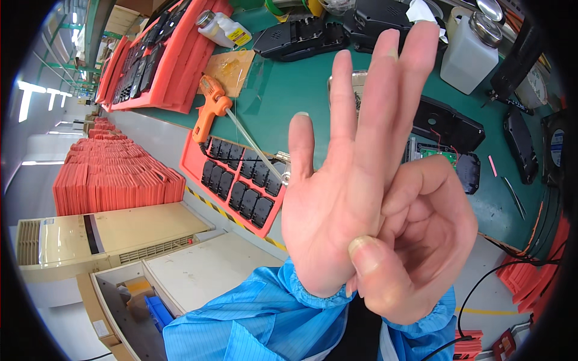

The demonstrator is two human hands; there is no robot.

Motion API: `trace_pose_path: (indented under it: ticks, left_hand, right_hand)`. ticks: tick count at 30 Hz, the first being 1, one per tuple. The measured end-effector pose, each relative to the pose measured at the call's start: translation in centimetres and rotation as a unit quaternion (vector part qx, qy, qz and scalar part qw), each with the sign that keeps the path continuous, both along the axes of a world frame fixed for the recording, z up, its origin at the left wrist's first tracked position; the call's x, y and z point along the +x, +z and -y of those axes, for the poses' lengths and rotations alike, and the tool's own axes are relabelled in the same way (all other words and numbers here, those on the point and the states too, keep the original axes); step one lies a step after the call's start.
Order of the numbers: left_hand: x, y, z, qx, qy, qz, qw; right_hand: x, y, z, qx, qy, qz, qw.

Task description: Assembling the internal components of a handheld electronic device and securing them with screws using an electric screwdriver.

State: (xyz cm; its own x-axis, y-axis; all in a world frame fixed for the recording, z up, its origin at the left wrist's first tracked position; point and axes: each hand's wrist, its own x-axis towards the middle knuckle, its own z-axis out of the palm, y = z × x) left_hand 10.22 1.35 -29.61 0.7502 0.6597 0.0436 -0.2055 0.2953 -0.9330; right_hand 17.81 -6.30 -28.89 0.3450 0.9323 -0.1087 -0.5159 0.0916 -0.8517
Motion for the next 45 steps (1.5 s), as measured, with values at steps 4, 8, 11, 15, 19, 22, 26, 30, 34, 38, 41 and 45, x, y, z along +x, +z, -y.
trace_pose_path:
  ticks: [4, 8, 11, 15, 19, 22, 26, 30, 34, 38, 41, 45]
  left_hand:
    - [0.1, 0.1, -0.1, -0.001, 0.002, 0.003, 1.0]
    - [0.1, 0.0, -0.1, -0.002, 0.003, 0.008, 1.0]
    - [0.0, 0.2, -0.2, 0.0, 0.009, 0.013, 1.0]
    - [-0.2, 0.3, -0.2, 0.0, 0.013, 0.014, 1.0]
    - [-0.2, 0.2, -0.3, -0.002, 0.012, 0.017, 1.0]
    - [-0.2, 0.3, -0.2, -0.001, 0.014, 0.017, 1.0]
    - [-0.2, 0.3, -0.1, -0.001, 0.016, 0.015, 1.0]
    - [-0.1, 0.3, -0.2, -0.001, 0.018, 0.021, 1.0]
    - [-0.1, 0.3, -0.2, 0.0, 0.016, 0.017, 1.0]
    - [0.0, 0.1, -0.2, 0.0, 0.014, 0.019, 1.0]
    - [-0.1, 0.4, -0.2, 0.004, 0.019, 0.019, 1.0]
    - [0.0, 0.4, -0.1, 0.005, 0.018, 0.019, 1.0]
  right_hand:
    - [-0.5, -0.5, 0.1, -0.008, -0.027, 0.01, 1.0]
    - [-0.7, -0.7, 0.1, -0.004, -0.05, 0.01, 0.999]
    - [-0.9, -0.8, 0.1, 0.005, -0.053, 0.014, 0.998]
    - [-1.1, -1.0, -0.1, 0.014, -0.049, 0.019, 0.999]
    - [-1.1, -1.1, -0.1, 0.01, -0.047, 0.016, 0.999]
    - [-1.1, -0.9, -0.1, 0.01, -0.044, 0.012, 0.999]
    - [-0.8, -0.9, 0.0, 0.009, -0.032, 0.01, 0.999]
    - [-0.8, -0.9, 0.0, 0.012, -0.026, 0.003, 1.0]
    - [-0.8, -0.8, -0.1, 0.011, -0.028, -0.007, 1.0]
    - [-0.7, -1.1, 0.0, 0.01, -0.027, -0.005, 1.0]
    - [-0.7, -0.9, 0.0, 0.013, -0.02, -0.009, 1.0]
    - [-1.3, -1.4, -0.1, 0.077, -0.055, 0.049, 0.994]
